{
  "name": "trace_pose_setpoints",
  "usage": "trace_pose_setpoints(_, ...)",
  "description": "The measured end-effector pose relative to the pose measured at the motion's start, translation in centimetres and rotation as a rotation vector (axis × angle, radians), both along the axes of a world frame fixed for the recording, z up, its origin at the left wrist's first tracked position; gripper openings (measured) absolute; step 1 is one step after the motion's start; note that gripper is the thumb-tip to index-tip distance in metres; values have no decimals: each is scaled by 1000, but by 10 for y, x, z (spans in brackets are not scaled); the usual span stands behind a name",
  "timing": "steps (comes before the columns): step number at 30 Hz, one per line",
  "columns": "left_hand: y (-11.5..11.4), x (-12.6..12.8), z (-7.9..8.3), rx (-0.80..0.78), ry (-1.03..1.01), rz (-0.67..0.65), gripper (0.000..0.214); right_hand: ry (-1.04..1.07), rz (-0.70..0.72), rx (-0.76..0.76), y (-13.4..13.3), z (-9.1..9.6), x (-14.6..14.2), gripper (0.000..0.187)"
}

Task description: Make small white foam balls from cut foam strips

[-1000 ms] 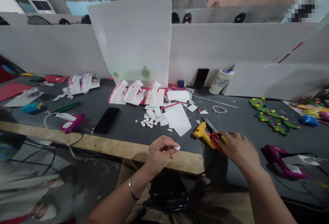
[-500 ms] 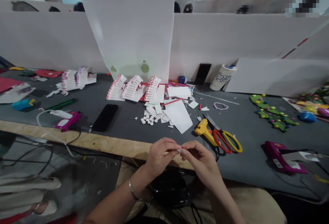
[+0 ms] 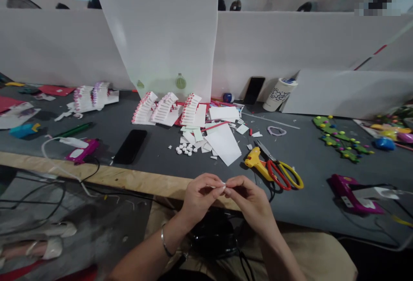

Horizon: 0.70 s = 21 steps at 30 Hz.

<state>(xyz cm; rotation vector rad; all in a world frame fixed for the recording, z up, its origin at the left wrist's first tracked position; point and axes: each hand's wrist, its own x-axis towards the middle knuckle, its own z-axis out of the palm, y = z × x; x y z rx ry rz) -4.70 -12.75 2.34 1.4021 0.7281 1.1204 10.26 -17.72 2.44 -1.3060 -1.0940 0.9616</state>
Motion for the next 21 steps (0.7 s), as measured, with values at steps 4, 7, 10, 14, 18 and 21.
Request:
trace_pose_setpoints(4, -1, 2, -3, -86, -43, 1, 11, -42, -38, 13, 0, 1, -7, 18)
trace_pose_setpoints(7, 1, 4, -6, -148, -84, -2, 12, -113, -33, 27, 0, -1, -8, 19)
trace_pose_setpoints(10, 7, 5, -8, -179, -102, 4, 11, -374, -78, 65, 5, -7, 12, 21)
trace_pose_setpoints(14, 16, 7, -10, -232, -120, 29, 11, -1056, -285, 105, 18, -23, 68, 27)
trace_pose_setpoints(18, 18, 9, -10, -279, -117, 28, 14, -1512, -243, -60, 35, -31, 103, 32)
trace_pose_setpoints(21, 18, 10, -8, -341, -123, 38, 17, -1650, -196, -202, 46, -29, 106, 25)
